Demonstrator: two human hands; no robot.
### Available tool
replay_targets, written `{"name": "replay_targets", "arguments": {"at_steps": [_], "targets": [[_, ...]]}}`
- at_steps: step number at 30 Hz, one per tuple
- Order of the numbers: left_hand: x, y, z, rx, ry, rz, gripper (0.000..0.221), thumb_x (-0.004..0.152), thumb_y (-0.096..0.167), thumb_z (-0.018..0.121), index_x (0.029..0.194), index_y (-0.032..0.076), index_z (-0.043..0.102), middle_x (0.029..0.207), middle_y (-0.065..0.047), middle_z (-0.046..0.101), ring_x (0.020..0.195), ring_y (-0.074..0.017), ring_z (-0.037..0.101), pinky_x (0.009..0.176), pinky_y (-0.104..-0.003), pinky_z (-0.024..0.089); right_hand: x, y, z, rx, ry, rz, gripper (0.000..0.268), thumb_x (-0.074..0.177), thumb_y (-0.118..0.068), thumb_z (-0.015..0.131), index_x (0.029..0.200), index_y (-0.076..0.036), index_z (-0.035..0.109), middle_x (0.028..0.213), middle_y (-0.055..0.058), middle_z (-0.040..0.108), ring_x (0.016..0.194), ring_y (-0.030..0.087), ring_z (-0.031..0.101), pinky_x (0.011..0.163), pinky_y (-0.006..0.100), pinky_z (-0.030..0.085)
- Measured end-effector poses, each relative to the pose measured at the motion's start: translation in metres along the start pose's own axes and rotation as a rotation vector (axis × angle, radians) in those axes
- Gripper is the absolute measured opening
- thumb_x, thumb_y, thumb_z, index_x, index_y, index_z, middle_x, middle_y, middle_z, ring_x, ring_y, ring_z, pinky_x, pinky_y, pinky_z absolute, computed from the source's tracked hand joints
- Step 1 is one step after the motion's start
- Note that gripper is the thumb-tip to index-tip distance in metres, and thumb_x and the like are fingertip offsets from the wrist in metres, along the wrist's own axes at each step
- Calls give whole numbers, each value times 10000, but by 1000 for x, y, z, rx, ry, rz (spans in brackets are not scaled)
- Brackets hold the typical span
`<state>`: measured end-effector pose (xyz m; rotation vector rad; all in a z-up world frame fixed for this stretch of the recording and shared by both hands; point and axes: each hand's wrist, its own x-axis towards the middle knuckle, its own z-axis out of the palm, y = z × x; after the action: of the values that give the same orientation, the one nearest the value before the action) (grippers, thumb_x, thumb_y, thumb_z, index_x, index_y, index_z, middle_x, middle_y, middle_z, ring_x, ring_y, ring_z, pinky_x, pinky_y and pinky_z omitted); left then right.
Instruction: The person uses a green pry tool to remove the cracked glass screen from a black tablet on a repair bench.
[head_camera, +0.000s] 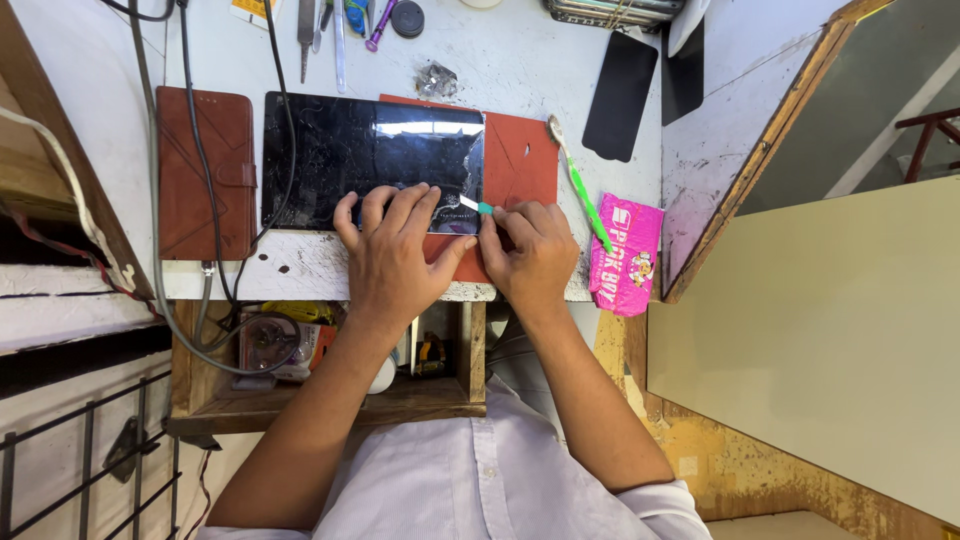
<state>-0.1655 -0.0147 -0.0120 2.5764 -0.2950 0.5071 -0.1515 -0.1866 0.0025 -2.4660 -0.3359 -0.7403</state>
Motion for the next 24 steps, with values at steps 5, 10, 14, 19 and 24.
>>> {"name": "replay_targets", "arguments": {"at_steps": [5, 10, 14, 19, 24], "targets": [[0, 1, -2, -1, 2, -1, 599, 875, 484, 810, 1265, 39, 717, 1293, -73, 681, 1242, -272, 523, 1154, -566, 224, 0, -1, 0, -5, 1, -6, 120, 832, -110, 846, 812, -57, 740, 829, 32, 668, 740, 229, 597, 620, 369, 474], [2, 2, -4, -2, 12, -8, 587, 869, 482, 814, 1246, 43, 721, 1284, -72, 684, 1224, -275, 529, 1148, -564, 231, 0, -2, -1, -13, 4, -27, 96, 844, -100, 836, 842, -55, 751, 861, 36, 684, 768, 229, 613, 641, 365, 490], [3, 2, -4, 1, 11, -3, 575, 867, 464, 820, 1246, 43, 725, 1275, -68, 687, 1217, -270, 536, 1154, -561, 235, 0, -2, -1, -4, 1, -30, 84, 850, -82, 831, 884, -44, 765, 883, 46, 696, 784, 231, 620, 660, 359, 501], [3, 3, -5, -3, 15, 3, 570, 861, 452, 829, 1240, 39, 724, 1272, -71, 691, 1213, -271, 541, 1160, -561, 233, 2, 0, -2, 12, 3, -44, 88, 852, -76, 826, 900, -37, 763, 912, 53, 709, 807, 239, 631, 687, 362, 508], [3, 2, -6, -6, 11, 3, 580, 859, 465, 829, 1233, 33, 726, 1261, -79, 698, 1208, -277, 541, 1159, -561, 233, 6, 8, -5, 22, -32, -49, 85, 864, -76, 818, 923, -39, 768, 944, 60, 725, 832, 244, 642, 711, 364, 510]]}}
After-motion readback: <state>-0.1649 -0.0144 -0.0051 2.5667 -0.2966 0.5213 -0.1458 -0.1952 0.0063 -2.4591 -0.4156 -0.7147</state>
